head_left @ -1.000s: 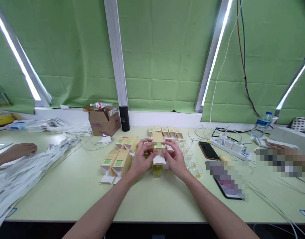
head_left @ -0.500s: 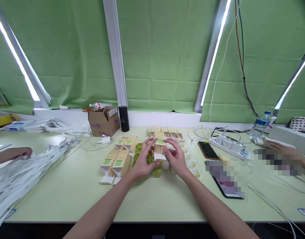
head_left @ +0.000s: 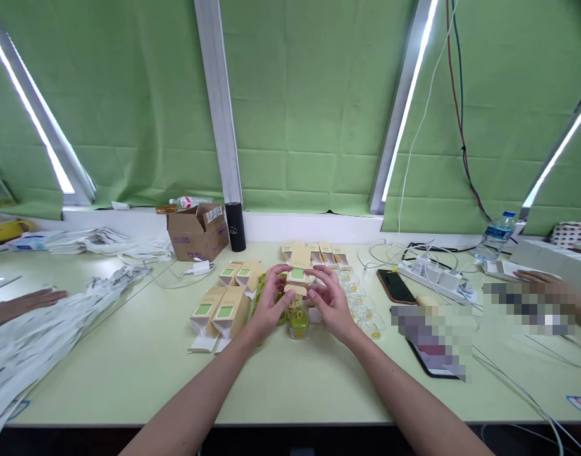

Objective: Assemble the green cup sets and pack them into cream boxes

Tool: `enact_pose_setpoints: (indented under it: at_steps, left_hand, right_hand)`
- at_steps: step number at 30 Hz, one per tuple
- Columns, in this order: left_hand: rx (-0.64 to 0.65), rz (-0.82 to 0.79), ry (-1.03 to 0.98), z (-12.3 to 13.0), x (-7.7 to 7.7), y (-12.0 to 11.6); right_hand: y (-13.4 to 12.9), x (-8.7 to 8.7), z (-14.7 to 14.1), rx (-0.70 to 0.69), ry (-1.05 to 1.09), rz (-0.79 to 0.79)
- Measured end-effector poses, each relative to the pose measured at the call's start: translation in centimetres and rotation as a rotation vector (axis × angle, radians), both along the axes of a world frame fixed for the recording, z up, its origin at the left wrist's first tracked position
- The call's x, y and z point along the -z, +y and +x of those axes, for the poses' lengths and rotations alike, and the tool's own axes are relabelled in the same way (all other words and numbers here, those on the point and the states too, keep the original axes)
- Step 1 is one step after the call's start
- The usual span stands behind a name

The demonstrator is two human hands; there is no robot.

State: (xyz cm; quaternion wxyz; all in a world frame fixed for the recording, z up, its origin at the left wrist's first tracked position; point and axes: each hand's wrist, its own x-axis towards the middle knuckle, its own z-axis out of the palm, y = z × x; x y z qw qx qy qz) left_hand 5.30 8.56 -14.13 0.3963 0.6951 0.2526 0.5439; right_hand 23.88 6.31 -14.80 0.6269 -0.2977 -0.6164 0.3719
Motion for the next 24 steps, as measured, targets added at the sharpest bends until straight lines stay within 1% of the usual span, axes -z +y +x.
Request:
enact_pose_setpoints:
  at_steps: [3,10,18,24]
  left_hand:
    - [0.057,-0.046,-0.031,0.01,-0.05,-0.05]
    - [0.048,-0.097,-0.073,0.06,-0.25,-0.12]
    - [0.043,-0.110,-0.075,0.06,-0.24,-0.12]
    - [0.037,-0.086,-0.082,0.08,-0.25,-0.03]
  right_hand:
    - [-0.09,0.02,0.01,-0.009,-0.013,-0.007]
    - [-0.39,0.06,-0.11,-0.038,-0.036,0.024]
    - [-0.13,0.34,-0.12,-0.029,-0.047,0.037]
    - [-0.06,0.60,-0.14,-0.029,-0.062,0.025]
